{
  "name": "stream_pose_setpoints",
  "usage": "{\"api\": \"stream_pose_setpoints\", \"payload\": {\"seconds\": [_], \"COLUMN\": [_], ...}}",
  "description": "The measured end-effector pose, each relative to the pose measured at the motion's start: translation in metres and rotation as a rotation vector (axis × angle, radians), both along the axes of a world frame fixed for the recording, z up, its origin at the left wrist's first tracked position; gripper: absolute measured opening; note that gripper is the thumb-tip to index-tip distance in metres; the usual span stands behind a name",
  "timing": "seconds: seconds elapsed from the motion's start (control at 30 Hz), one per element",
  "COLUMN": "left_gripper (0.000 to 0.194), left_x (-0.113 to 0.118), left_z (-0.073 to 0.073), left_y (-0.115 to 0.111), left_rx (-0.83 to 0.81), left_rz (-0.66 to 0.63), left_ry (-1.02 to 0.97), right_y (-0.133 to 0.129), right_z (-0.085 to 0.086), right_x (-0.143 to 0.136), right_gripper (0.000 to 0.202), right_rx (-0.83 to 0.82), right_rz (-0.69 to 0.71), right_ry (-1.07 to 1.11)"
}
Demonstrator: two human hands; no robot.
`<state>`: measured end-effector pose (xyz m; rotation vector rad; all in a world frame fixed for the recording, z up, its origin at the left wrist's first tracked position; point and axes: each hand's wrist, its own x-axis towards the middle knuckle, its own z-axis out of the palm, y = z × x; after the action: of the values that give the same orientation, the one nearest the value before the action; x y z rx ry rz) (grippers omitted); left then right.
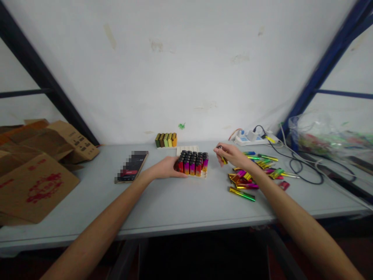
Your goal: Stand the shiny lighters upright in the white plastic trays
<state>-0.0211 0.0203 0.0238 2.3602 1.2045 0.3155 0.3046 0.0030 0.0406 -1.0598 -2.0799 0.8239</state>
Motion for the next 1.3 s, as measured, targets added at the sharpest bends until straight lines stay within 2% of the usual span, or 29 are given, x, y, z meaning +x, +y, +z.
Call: {"api": "stream_pose_setpoints", "payload": {"seconds": [0.2, 0.37, 0.5, 0.6, 0.67, 0.9, 1.03, 1.13, 1.3], "left_gripper": [0.069, 0.064, 0.066, 0.066, 0.065, 0.064, 0.062, 0.063, 0.063], "left_x": [-0.001, -0.001, -0.002, -0.002, -0.002, -0.001, -0.001, -0.001, 0.0], "left_z": [0.0, -0.001, -0.003, -0.003, -0.002, 0.0, -0.001, -0.001, 0.0], "left_y": [0.001, 0.001, 0.002, 0.002, 0.001, 0.0, 0.001, 0.001, -0.001], "left_rx": [0.003, -0.011, -0.022, -0.025, -0.021, -0.027, -0.037, -0.03, -0.018], "left_rz": [-0.001, -0.007, -0.001, -0.002, -0.009, -0.006, -0.012, -0.007, 0.008], "left_ry": [0.013, -0.011, -0.019, -0.026, -0.033, -0.04, -0.039, -0.039, -0.028], "right_y": [0.002, 0.003, 0.001, 0.002, 0.003, 0.001, 0.0, -0.005, -0.011], "right_z": [-0.005, -0.013, -0.015, -0.016, -0.016, -0.015, -0.014, -0.007, 0.004], "right_x": [-0.008, -0.015, -0.02, -0.022, -0.022, -0.022, -0.023, -0.022, -0.019], "right_gripper": [0.053, 0.051, 0.051, 0.05, 0.045, 0.031, 0.036, 0.044, 0.044], "right_rx": [0.078, 0.069, 0.167, 0.171, 0.166, 0.179, 0.179, 0.217, 0.253], "right_rz": [-0.081, -0.148, -0.278, -0.393, -0.419, -0.398, -0.394, -0.344, -0.207], "right_ry": [0.012, 0.019, -0.011, -0.025, -0.024, -0.046, -0.118, -0.159, -0.177]}}
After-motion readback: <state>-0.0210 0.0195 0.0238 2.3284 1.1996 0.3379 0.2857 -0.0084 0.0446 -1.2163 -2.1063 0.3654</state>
